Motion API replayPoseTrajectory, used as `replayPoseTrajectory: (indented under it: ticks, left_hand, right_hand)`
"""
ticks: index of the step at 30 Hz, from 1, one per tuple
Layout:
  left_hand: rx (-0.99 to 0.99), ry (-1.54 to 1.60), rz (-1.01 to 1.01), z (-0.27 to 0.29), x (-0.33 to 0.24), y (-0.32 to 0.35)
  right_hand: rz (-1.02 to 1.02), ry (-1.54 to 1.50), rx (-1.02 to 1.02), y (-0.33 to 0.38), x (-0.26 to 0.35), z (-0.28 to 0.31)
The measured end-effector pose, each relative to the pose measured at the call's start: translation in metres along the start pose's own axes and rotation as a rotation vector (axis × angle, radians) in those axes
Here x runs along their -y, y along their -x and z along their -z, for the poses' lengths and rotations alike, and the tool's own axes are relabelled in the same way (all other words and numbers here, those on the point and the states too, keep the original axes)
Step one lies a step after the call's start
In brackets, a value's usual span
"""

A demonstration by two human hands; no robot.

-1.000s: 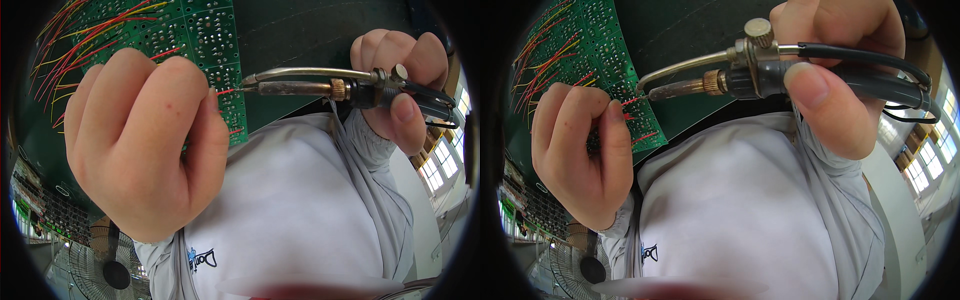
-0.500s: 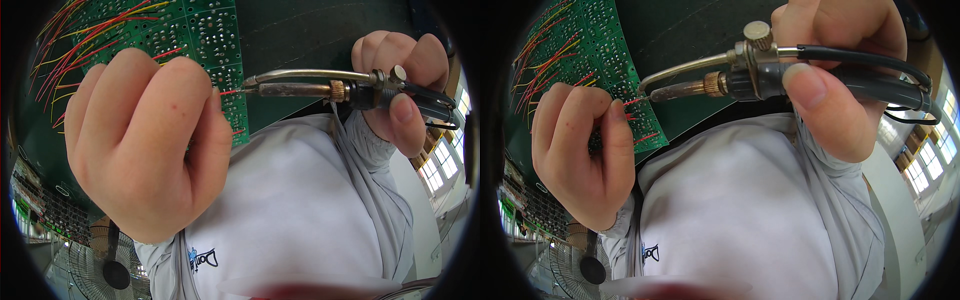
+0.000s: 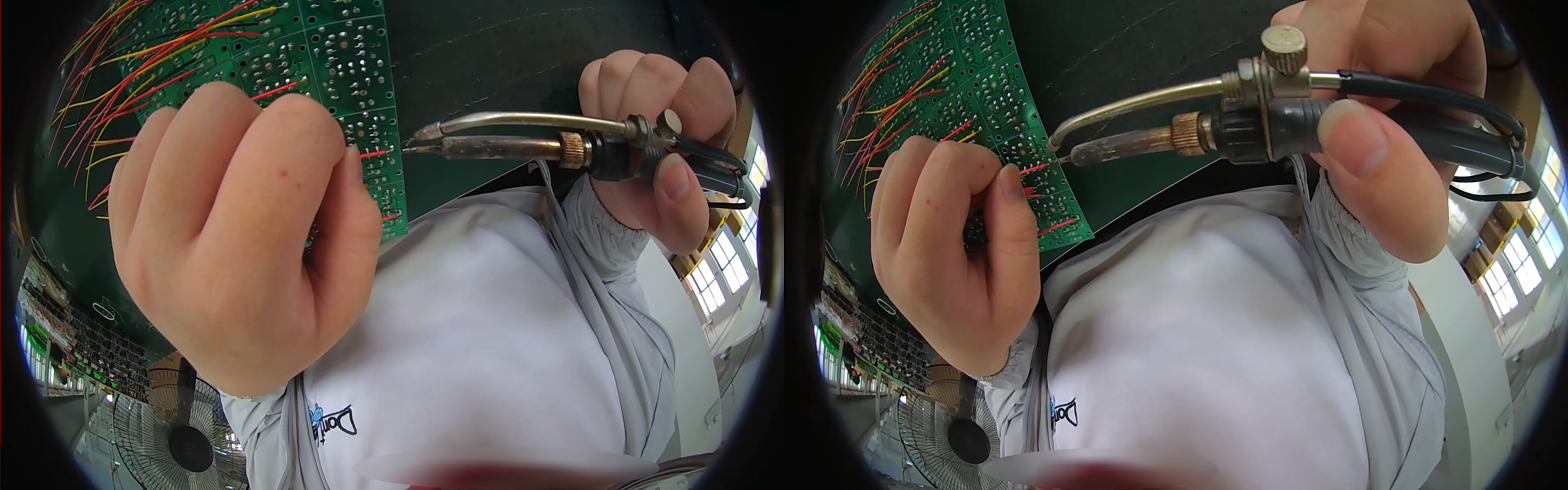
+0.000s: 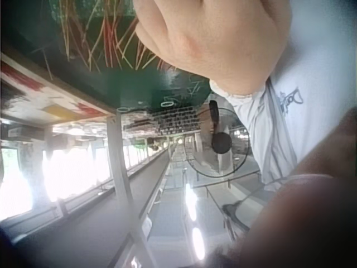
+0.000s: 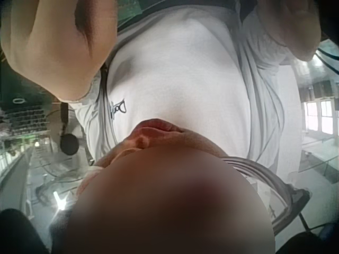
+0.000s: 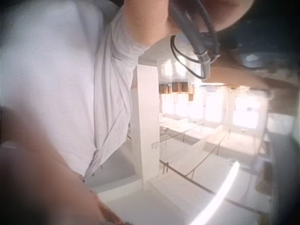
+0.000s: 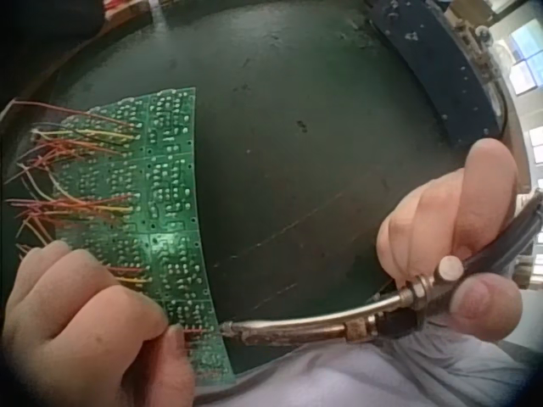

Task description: The person solders colored wires onto a green printed circuit board using a soldering iron.

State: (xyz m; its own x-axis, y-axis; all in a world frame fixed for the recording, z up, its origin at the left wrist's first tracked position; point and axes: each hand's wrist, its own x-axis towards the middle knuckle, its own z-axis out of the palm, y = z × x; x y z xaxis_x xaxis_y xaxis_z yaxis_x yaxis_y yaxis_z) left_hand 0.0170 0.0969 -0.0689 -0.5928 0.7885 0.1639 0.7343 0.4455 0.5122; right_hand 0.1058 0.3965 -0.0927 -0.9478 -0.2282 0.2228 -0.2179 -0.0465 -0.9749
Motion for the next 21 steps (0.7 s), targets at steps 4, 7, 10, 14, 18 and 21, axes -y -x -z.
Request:
replayPoseTrajectory:
  ticks: [4, 7, 10, 14, 18, 21]
  left_hand:
    - [0.032, 0.029, 0.021, -0.008, 0.000, -0.005]
    - [0.022, 0.020, 0.051, 0.000, -0.007, -0.002]
    - [-0.022, 0.012, -0.018, -0.004, -0.001, 0.001]
    - [0.030, 0.017, -0.090, -0.002, -0.001, -0.002]
    - [-0.082, -0.021, -0.118, -0.009, 0.001, -0.001]
    - [-0.098, -0.042, -0.112, -0.009, 0.000, -0.002]
  right_hand:
    - [0.010, 0.043, -0.035, 0.005, -0.003, -0.006]
    - [0.036, 0.036, -0.026, 0.001, -0.002, -0.007]
    - [0.040, 0.018, -0.025, 0.001, -0.003, -0.007]
    - [0.058, 0.031, -0.050, 0.006, -0.007, -0.007]
    - [0.078, 0.038, -0.041, 0.002, -0.006, -0.008]
    - [0.085, 0.059, 0.009, -0.002, -0.004, -0.006]
